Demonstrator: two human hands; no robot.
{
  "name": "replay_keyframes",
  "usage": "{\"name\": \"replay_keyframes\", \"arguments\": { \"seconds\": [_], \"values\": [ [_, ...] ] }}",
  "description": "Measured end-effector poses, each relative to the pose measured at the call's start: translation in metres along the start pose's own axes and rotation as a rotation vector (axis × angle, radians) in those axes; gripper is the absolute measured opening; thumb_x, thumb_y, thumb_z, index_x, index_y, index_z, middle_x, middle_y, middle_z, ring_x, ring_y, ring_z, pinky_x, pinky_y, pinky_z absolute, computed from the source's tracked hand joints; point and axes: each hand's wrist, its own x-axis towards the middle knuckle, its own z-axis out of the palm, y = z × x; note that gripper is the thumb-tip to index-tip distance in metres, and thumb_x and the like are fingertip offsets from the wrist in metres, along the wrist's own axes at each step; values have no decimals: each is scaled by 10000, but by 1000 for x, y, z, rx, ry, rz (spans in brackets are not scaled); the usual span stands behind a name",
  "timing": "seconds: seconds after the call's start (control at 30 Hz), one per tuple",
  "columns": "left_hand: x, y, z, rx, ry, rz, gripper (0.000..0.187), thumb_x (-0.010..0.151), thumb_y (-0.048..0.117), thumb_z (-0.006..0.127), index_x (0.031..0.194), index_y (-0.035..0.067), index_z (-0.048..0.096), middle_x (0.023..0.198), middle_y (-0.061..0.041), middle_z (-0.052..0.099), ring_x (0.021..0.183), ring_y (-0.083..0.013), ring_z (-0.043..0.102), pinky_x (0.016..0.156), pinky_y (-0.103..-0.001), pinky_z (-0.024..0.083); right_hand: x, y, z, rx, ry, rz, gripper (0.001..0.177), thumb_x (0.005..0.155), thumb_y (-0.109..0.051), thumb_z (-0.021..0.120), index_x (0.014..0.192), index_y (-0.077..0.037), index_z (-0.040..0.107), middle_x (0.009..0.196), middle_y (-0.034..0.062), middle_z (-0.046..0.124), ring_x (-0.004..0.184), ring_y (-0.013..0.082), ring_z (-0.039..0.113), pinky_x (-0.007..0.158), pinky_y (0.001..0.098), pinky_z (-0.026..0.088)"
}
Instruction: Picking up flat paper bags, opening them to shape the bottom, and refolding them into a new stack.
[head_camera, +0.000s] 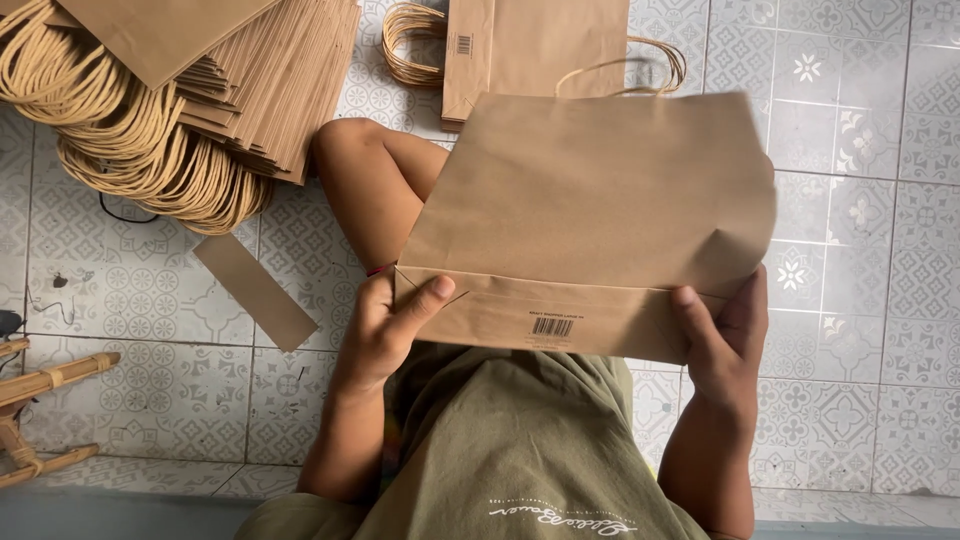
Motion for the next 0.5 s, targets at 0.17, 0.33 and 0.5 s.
{"name": "replay_keyframes", "arguments": {
  "seconds": [0.17, 0.33, 0.5],
  "values": [
    [9, 26, 13, 135, -46, 55, 103, 860, 28, 785, 936, -22, 736, 780, -101, 746, 806, -112, 639, 743, -388, 605, 6, -16, 19, -94, 16, -68, 856, 739, 18, 865, 1463, 3, 408, 1092, 211, 650, 962, 292, 676, 910, 524, 576],
    [12, 15, 5, 83, -109, 9, 302, 774, -13, 845, 1059, 10, 747, 945, -96, 788, 924, -126, 653, 837, -398, 598, -1, 2, 7, 10, 29, -45, 601, 862, 61, 756, 1375, -19, 454, 1066, 160, 675, 991, 240, 685, 932, 479, 601],
    [17, 17, 3, 109, -84, 34, 875, 707, 11, 916, 1450, 44, 455, 1216, -108, 663, 1117, -160, 563, 1054, -471, 490, -7, 32, -12, -13, -72, -118, 370, 882, 146, 658, 1225, 18, 611, 952, 178, 697, 885, 256, 689, 894, 522, 597]
  ]
}}
